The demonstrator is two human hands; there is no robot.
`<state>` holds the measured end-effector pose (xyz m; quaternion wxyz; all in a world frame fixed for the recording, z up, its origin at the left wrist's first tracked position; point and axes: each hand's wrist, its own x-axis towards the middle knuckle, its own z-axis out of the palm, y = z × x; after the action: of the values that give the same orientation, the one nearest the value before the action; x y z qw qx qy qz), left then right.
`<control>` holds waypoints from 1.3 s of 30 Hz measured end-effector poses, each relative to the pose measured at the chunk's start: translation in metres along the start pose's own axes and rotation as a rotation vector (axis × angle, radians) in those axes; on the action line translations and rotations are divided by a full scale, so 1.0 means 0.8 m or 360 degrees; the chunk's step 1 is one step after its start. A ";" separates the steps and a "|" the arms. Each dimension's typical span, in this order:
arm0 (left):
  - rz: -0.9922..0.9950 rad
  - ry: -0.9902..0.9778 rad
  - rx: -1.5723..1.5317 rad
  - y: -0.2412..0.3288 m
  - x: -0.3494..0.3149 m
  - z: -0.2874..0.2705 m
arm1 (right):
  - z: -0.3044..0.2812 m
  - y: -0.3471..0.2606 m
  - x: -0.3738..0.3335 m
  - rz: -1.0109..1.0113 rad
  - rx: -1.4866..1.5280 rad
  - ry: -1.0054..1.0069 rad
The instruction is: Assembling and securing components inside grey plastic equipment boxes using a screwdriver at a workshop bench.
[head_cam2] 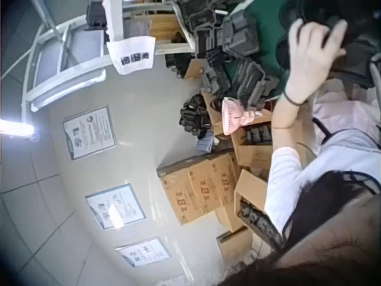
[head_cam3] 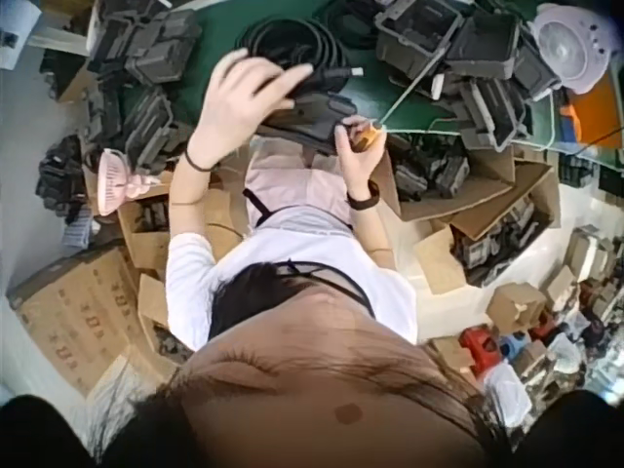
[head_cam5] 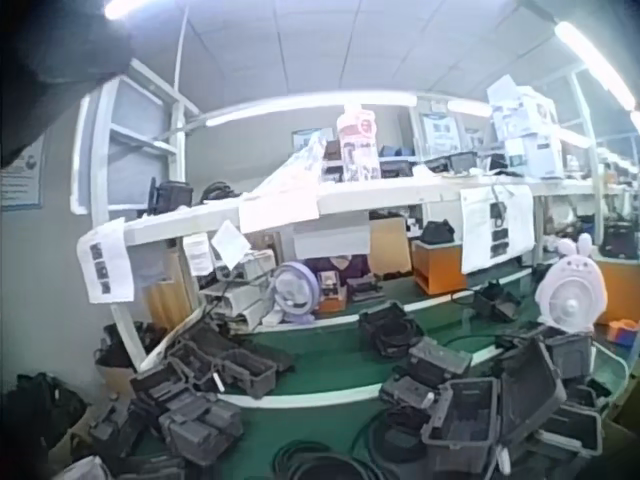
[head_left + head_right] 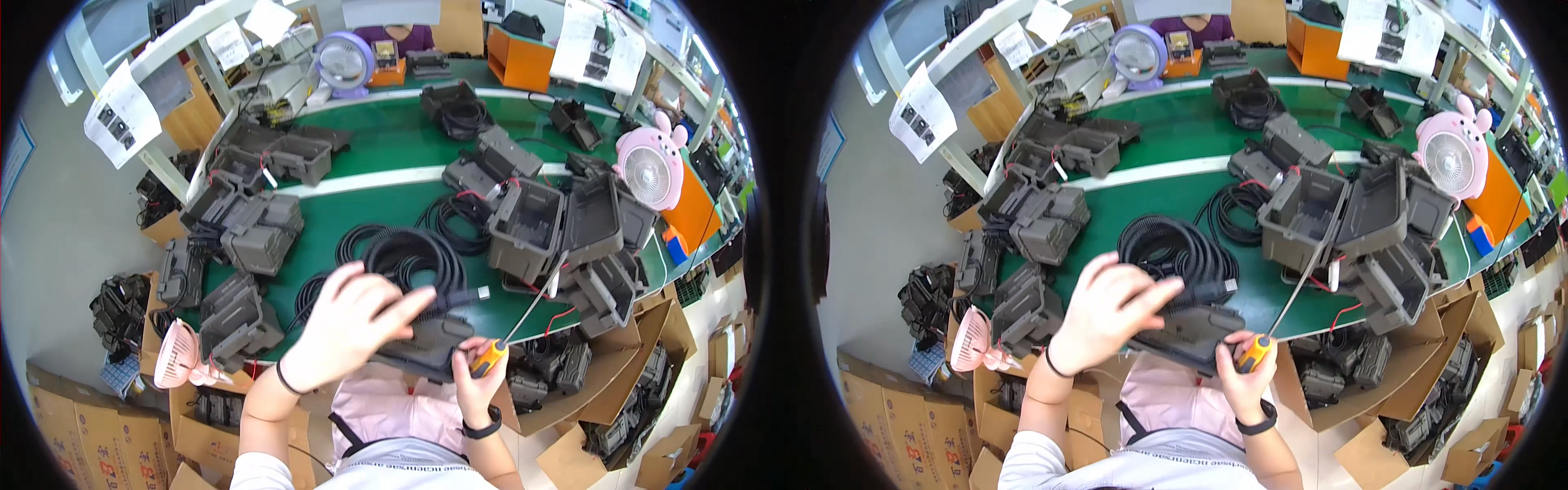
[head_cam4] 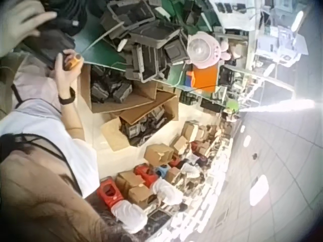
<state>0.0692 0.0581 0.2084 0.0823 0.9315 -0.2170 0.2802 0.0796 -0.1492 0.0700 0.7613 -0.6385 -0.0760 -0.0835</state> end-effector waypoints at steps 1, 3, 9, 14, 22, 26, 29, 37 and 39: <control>-0.0013 -0.0096 0.0037 0.016 -0.018 0.003 | 0.005 0.000 -0.001 0.0002 0.0073 0.0058; 0.0083 -0.0260 0.0268 0.029 -0.057 0.024 | 0.008 0.004 0.000 -0.0069 0.0076 -0.0021; -0.0237 -0.0133 0.0049 0.053 -0.059 0.039 | -0.012 -0.005 0.002 0.0011 0.0297 -0.0319; -0.0037 -0.0034 0.0175 0.071 -0.048 0.058 | -0.012 -0.019 0.007 -0.0012 0.0096 -0.0430; 0.0052 0.0079 0.0118 0.069 -0.043 0.063 | -0.018 -0.033 0.030 -0.0497 -0.0592 -0.0535; 0.0010 0.0058 -0.0148 0.059 -0.035 0.052 | -0.010 -0.053 0.039 -0.0536 -0.0634 -0.0618; 0.0038 0.0116 -0.0159 0.055 -0.035 0.062 | -0.012 -0.044 0.041 -0.0604 -0.0654 -0.0579; 0.0093 0.0267 -0.0019 0.055 -0.042 0.079 | -0.011 -0.065 0.046 -0.0777 -0.1010 -0.0572; 0.0096 0.0265 -0.0034 0.054 -0.044 0.080 | -0.009 -0.080 0.045 -0.0672 -0.1111 -0.0619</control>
<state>0.0545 0.0146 0.1373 0.1017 0.8971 -0.2403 0.3566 0.1002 -0.1682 0.1385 0.4381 -0.8314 -0.3135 -0.1362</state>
